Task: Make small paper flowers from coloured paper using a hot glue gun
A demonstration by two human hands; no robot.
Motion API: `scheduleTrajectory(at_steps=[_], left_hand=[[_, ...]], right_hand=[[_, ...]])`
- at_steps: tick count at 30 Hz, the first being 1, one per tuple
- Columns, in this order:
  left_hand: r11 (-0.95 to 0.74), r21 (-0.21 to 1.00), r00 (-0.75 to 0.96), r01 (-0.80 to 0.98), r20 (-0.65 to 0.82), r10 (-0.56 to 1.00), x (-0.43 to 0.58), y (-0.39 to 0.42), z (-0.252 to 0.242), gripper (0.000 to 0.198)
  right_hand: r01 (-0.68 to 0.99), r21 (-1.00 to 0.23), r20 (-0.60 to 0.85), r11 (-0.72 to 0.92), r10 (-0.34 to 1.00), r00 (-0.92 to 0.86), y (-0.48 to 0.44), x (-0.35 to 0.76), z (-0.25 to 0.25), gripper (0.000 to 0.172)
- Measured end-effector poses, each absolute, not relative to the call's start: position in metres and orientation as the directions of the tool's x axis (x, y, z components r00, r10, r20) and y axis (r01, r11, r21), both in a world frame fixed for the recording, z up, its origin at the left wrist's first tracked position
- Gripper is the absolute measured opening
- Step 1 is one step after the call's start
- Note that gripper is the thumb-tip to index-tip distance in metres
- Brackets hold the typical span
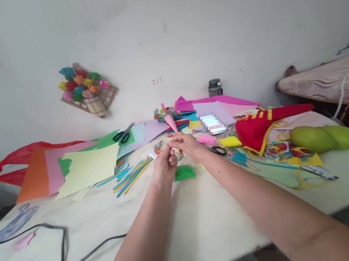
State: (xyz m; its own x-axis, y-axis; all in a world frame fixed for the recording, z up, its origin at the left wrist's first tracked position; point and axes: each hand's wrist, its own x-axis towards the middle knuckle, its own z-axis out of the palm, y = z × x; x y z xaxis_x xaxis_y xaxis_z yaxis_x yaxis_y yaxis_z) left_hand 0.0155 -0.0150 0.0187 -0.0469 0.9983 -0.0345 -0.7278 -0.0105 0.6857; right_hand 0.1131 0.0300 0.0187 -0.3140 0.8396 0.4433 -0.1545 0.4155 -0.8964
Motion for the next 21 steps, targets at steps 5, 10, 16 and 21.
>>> scheduleTrajectory(at_steps=[5,10,16,21], left_hand=[[-0.037,0.665,-0.091,-0.746,-0.046,0.995,0.0178,-0.0158,0.0215,0.015],[-0.074,0.682,-0.135,-0.727,-0.036,0.99,0.016,-0.0156,0.0224,0.016],[-0.042,0.759,-0.105,-0.649,-0.035,0.994,0.0151,-0.0161,0.0219,0.018],[-0.049,0.79,-0.075,-0.611,0.004,0.997,0.0105,-0.0125,0.0183,0.023]], right_hand=[[-0.085,-0.861,0.506,0.502,0.825,-0.251,0.0245,0.1104,0.0247,0.012],[-0.021,-0.79,0.588,0.613,0.747,-0.31,0.023,0.1126,0.0274,0.011],[-0.072,-0.812,0.572,0.579,0.768,-0.289,0.0285,0.1136,0.0231,0.01],[-0.093,-0.818,0.566,0.567,0.766,-0.305,0.0284,0.117,0.0242,0.011]])
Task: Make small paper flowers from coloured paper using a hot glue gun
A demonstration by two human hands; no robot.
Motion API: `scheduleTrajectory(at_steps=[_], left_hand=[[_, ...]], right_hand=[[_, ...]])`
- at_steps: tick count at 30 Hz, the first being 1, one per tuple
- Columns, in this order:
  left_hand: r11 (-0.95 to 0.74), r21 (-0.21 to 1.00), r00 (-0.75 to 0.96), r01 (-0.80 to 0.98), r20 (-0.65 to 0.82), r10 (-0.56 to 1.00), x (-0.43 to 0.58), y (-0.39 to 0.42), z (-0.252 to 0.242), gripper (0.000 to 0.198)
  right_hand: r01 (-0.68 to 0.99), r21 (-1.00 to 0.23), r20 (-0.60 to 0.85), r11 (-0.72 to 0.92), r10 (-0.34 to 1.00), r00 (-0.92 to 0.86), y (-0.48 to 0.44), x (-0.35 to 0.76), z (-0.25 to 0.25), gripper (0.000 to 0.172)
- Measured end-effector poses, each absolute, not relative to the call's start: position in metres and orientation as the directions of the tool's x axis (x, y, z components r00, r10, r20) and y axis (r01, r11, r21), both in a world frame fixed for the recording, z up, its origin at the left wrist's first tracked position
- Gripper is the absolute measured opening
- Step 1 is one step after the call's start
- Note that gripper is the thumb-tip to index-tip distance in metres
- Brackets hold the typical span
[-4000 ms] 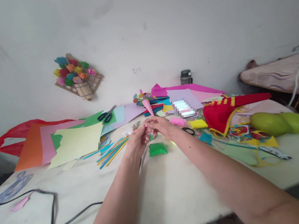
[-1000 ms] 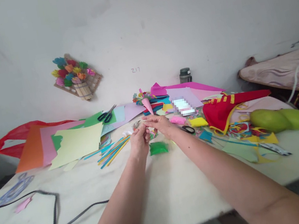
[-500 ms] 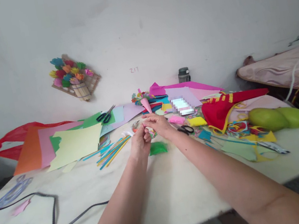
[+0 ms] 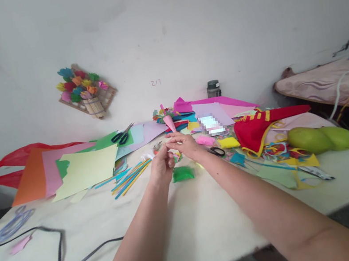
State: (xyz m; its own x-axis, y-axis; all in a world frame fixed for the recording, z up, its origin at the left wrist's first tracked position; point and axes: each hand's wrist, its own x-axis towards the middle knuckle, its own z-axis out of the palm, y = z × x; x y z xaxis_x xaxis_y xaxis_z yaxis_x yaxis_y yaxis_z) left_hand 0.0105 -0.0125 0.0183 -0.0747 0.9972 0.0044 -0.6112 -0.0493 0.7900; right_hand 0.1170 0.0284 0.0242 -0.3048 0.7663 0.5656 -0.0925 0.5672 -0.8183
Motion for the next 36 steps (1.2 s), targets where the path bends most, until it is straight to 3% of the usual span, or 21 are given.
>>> scheduleTrajectory(at_steps=[10,16,23,31,36], left_hand=[[-0.024,0.744,0.002,-0.668,0.035,0.999,0.004,-0.009,0.013,0.022],[-0.041,0.772,-0.054,-0.634,0.008,0.998,0.005,-0.007,0.013,0.022],[-0.167,0.849,-0.108,-0.502,0.13,0.986,0.006,-0.007,0.009,0.028],[-0.209,0.824,-0.118,-0.526,0.173,0.978,0.007,-0.007,0.008,0.025],[-0.224,0.805,-0.157,-0.549,0.164,0.974,0.005,-0.006,0.008,0.023]], right_hand=[[-0.084,-0.845,0.52,0.528,0.776,-0.356,0.026,0.122,0.03,0.012],[-0.128,-0.901,0.423,0.414,0.775,-0.469,0.024,0.126,0.031,0.026],[-0.136,-0.933,0.358,0.332,0.848,-0.391,0.029,0.12,0.024,0.017],[-0.014,-0.87,0.477,0.493,0.833,-0.282,0.024,0.114,0.031,0.012],[-0.04,-0.859,0.491,0.511,0.798,-0.351,0.017,0.115,0.034,0.02]])
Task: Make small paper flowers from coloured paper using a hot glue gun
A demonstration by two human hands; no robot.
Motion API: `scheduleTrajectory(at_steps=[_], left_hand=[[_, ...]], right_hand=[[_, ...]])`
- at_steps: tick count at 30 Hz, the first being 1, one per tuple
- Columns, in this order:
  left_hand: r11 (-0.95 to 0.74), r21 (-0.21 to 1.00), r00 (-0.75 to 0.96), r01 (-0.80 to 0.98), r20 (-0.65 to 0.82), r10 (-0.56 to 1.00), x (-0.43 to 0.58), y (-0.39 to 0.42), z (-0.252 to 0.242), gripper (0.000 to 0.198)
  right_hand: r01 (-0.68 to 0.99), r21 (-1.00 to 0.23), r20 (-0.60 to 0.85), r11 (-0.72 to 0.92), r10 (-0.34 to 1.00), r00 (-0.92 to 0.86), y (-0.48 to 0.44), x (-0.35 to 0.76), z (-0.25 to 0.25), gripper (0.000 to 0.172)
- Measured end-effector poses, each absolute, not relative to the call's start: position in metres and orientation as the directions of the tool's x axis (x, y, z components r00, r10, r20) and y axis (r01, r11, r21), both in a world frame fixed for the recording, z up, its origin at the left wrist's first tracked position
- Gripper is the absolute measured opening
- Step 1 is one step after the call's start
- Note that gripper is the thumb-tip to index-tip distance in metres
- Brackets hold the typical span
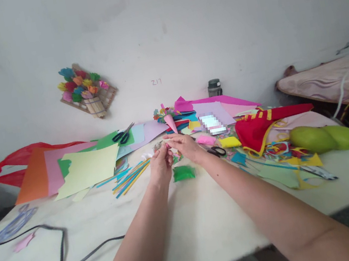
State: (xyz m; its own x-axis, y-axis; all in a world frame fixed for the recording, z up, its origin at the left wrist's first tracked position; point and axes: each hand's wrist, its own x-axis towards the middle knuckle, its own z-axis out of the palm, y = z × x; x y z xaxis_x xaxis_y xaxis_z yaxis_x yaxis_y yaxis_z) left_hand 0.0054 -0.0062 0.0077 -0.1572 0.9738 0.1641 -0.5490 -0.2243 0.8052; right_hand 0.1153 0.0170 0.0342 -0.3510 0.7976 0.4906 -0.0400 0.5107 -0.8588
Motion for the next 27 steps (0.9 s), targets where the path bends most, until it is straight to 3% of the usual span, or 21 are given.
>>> scheduleTrajectory(at_steps=[3,8,13,18,22,27], left_hand=[[-0.236,0.81,-0.188,-0.536,0.158,0.969,0.004,-0.006,0.008,0.022],[-0.245,0.841,-0.239,-0.483,0.142,0.961,0.005,-0.01,0.01,0.024],[-0.242,0.887,-0.242,-0.394,0.154,0.958,0.008,-0.013,0.014,0.03],[-0.215,0.877,-0.19,-0.429,0.146,0.971,0.005,-0.01,0.011,0.032],[-0.226,0.843,-0.187,-0.489,0.152,0.97,0.001,-0.006,0.008,0.03],[-0.164,0.817,-0.125,-0.553,0.114,0.986,-0.001,-0.007,0.008,0.026]], right_hand=[[-0.06,-0.885,0.442,0.462,0.792,-0.421,0.016,0.117,0.033,0.025],[0.002,-0.801,0.558,0.599,0.748,-0.359,0.018,0.112,0.03,0.015],[0.095,-0.756,0.595,0.647,0.741,-0.31,0.025,0.11,0.026,0.018],[0.088,-0.727,0.615,0.681,0.703,-0.357,0.025,0.112,0.026,0.022],[-0.018,-0.832,0.497,0.554,0.732,-0.466,0.019,0.115,0.029,0.024],[-0.033,-0.904,0.392,0.426,0.794,-0.465,0.017,0.116,0.029,0.025]])
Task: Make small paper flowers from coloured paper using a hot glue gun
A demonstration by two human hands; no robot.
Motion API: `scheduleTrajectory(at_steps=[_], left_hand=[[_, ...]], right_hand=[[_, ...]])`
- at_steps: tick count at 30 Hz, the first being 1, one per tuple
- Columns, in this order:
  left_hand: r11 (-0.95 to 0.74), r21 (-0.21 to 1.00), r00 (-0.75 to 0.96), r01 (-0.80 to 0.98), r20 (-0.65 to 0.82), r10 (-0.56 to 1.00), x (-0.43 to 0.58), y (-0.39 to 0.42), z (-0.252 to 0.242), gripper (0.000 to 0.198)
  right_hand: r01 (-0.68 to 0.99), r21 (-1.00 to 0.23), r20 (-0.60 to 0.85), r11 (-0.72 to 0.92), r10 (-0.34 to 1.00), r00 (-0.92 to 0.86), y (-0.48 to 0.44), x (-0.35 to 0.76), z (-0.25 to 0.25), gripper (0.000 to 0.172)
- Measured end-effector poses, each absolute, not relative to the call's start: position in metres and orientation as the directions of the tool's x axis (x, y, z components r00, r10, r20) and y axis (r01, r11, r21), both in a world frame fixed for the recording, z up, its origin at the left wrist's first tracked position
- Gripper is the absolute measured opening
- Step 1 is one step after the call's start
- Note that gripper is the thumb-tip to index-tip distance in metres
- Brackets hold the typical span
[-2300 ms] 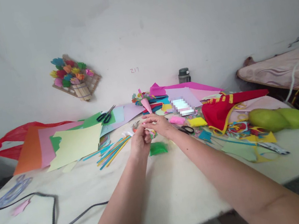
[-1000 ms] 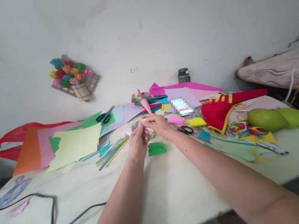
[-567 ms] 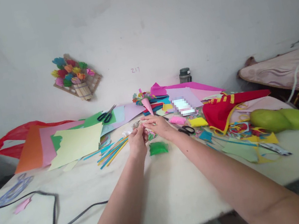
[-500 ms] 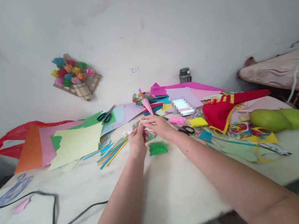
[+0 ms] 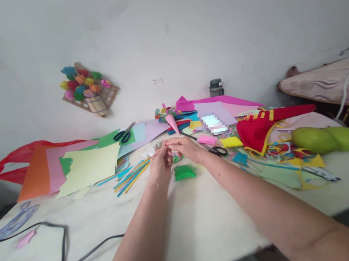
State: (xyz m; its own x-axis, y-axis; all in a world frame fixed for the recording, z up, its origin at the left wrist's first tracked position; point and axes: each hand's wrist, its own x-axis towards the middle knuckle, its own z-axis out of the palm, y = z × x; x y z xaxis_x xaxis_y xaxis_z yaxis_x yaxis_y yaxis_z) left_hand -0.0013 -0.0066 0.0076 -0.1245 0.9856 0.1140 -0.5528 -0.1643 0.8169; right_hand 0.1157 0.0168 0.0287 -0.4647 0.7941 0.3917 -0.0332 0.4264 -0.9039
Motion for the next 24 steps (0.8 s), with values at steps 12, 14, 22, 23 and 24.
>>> scheduleTrajectory(at_steps=[12,14,22,23,24], left_hand=[[-0.167,0.866,-0.083,-0.47,0.145,0.986,0.002,-0.008,0.01,0.031],[-0.158,0.866,-0.076,-0.474,0.138,0.987,0.002,-0.008,0.01,0.032],[-0.075,0.83,-0.081,-0.552,0.036,0.996,0.004,-0.009,0.011,0.033],[-0.075,0.828,-0.086,-0.555,0.033,0.996,0.004,-0.009,0.011,0.032],[-0.078,0.829,-0.089,-0.555,0.033,0.995,0.004,-0.009,0.011,0.032]], right_hand=[[-0.196,-0.961,0.259,0.193,0.876,-0.406,0.03,0.113,0.017,0.03],[-0.217,-0.956,0.274,0.199,0.872,-0.406,0.029,0.113,0.018,0.028],[-0.243,-0.921,0.381,0.304,0.831,-0.406,0.03,0.115,0.019,0.014],[-0.225,-0.916,0.397,0.332,0.824,-0.405,0.029,0.115,0.02,0.013],[-0.194,-0.908,0.418,0.37,0.816,-0.398,0.029,0.115,0.021,0.011]])
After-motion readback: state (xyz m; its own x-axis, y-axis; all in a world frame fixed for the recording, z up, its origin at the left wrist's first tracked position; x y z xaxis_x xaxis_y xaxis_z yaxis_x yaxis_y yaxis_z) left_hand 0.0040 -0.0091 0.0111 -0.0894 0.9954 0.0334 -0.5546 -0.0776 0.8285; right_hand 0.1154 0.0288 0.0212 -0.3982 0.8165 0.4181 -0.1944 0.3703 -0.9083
